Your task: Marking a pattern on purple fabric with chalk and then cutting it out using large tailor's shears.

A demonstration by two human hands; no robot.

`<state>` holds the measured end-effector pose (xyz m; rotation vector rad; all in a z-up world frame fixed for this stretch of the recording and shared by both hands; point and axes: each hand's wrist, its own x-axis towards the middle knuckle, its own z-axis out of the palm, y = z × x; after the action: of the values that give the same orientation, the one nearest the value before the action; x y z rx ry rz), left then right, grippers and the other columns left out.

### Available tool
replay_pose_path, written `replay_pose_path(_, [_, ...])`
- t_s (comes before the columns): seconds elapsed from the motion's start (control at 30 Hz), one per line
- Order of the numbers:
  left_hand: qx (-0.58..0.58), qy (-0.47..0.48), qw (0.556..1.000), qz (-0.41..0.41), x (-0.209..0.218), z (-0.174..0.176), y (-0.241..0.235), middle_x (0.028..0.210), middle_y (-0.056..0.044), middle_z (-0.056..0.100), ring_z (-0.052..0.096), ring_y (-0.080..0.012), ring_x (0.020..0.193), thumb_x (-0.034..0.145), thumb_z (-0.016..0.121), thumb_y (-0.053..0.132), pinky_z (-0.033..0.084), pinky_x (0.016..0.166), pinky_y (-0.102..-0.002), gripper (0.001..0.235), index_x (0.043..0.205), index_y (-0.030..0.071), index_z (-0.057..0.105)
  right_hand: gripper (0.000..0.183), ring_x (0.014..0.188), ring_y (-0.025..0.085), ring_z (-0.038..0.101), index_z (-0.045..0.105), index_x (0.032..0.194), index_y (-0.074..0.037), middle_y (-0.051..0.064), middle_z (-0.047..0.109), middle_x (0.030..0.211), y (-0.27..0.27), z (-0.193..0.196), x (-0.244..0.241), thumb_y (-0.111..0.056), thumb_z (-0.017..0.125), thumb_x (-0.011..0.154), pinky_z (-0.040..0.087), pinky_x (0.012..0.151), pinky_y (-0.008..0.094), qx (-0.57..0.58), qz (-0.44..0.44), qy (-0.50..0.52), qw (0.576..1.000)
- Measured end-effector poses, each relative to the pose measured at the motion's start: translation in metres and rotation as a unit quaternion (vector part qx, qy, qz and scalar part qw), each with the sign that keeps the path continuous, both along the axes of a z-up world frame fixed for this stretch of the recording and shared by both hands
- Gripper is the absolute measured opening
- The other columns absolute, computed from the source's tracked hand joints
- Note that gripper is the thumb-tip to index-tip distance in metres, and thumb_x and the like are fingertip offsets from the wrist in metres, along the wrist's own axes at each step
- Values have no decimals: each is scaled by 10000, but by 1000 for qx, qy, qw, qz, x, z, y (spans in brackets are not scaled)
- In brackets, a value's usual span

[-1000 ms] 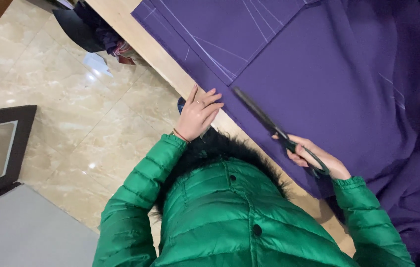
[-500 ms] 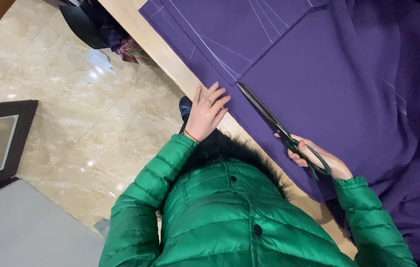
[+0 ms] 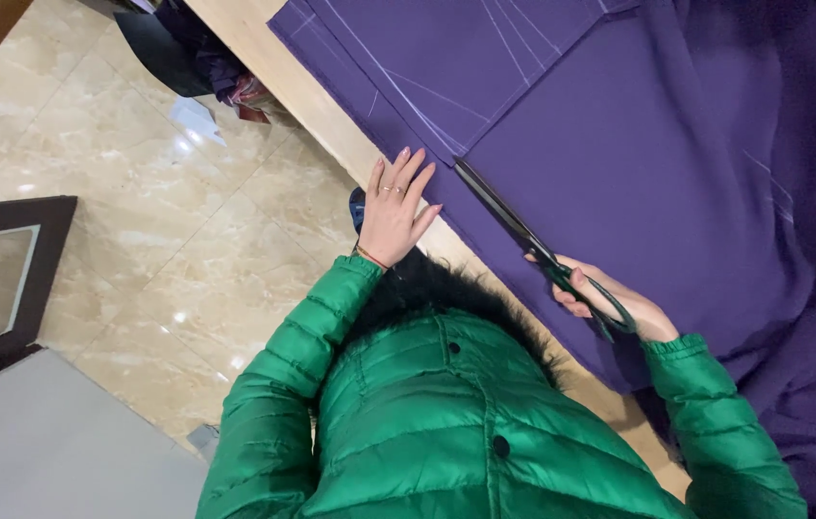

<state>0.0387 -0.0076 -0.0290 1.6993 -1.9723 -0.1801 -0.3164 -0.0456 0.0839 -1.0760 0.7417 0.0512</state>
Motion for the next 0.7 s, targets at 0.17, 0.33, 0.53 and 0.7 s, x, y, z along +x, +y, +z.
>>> replay_pose_path(0.17, [2,2,1000,1,1,-3,-1,1631,-63,387,275,-219,1553,1059,555,500,117,1285,-490,568,1525,181,487,874,555,73,440,260,1605,-35,4,426,761,-2,-5,9,-667,274,1002,417,446,220,-4,5,11,1000])
replay_pose_path(0.33, [-2,-3,1000,3,1,-5,-1,1639,-53,382,276,-214,1553,1059,550,500,112,1287,-486,564,1522,184,491,868,548,87,456,264,1606,-42,19,431,747,-4,-15,9,-661,312,999,422,436,219,-6,6,16,1000])
replay_pose_path(0.53, [5,0,1000,4,1,-2,0,1642,-45,382,271,-206,1554,1060,548,492,103,1291,-476,565,1532,189,482,810,536,82,476,305,1596,-59,12,424,734,-6,-14,11,-619,330,1011,422,416,221,-10,3,30,1000])
replay_pose_path(0.7, [5,4,1000,4,1,-1,0,1638,-42,392,279,-202,1553,1058,549,491,112,1291,-473,566,1532,191,483,745,498,74,476,334,1587,-74,2,411,706,-8,-13,12,-567,338,1029,418,396,223,-19,1,33,999])
